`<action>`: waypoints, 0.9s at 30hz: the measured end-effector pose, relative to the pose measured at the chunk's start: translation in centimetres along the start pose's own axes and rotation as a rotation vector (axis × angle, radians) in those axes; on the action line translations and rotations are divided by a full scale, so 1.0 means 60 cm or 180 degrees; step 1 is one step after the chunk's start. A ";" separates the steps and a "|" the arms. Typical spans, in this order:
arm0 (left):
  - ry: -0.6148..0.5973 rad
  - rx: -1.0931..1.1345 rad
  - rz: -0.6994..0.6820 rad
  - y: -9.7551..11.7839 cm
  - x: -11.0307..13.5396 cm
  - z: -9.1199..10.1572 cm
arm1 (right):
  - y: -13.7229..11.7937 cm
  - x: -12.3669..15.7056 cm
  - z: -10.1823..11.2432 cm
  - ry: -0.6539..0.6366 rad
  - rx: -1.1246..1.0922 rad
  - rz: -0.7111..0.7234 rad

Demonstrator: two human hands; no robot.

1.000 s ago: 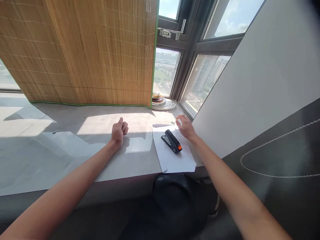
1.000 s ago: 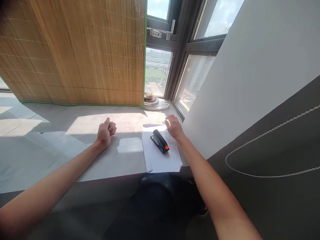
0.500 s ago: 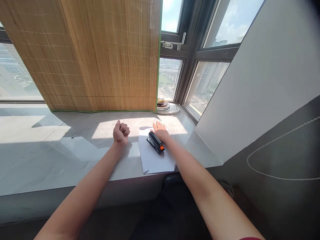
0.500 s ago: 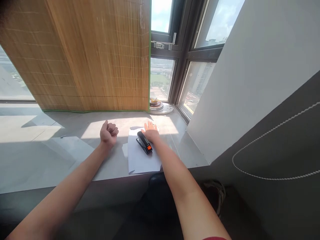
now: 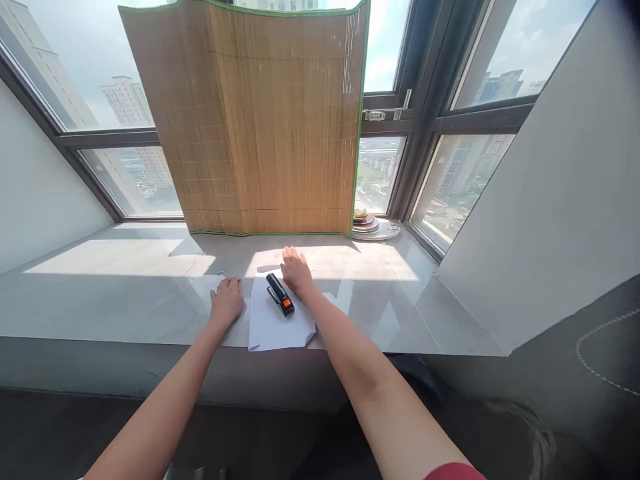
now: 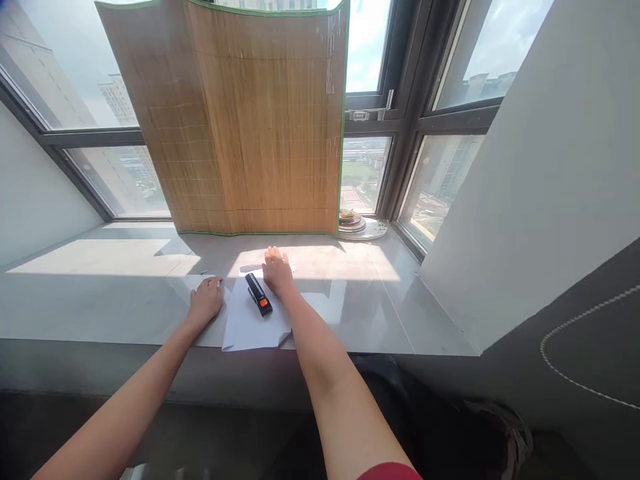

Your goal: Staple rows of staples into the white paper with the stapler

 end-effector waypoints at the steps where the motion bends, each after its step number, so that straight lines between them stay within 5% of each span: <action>1: 0.0005 -0.0028 0.0005 0.001 0.000 -0.002 | 0.000 0.013 0.007 0.0038 -0.0073 0.0121; 7: -0.0010 -0.0126 -0.0065 0.007 -0.004 0.001 | 0.022 0.100 0.010 -0.0652 -0.0040 0.0612; 19: 0.0309 0.0447 -0.0152 0.025 0.020 0.025 | 0.210 0.174 0.134 -0.0536 -0.0304 0.0143; 23: 0.0346 0.0717 -0.0357 0.082 0.033 0.002 | 0.218 0.167 0.160 0.0087 -0.0932 -0.0303; 27: 0.0466 0.1231 -0.0892 0.190 0.040 -0.038 | 0.202 0.185 0.173 0.0423 -0.1352 -0.0460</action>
Point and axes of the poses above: each hand's wrist, its own x-axis away from the middle knuckle, its own z-axis out of the back of the hand, y = z × x, the point moved 5 cm from there along -x, towards the middle knuckle, and after that the axes turned 8 degrees about -z, right-handed, at the moved point
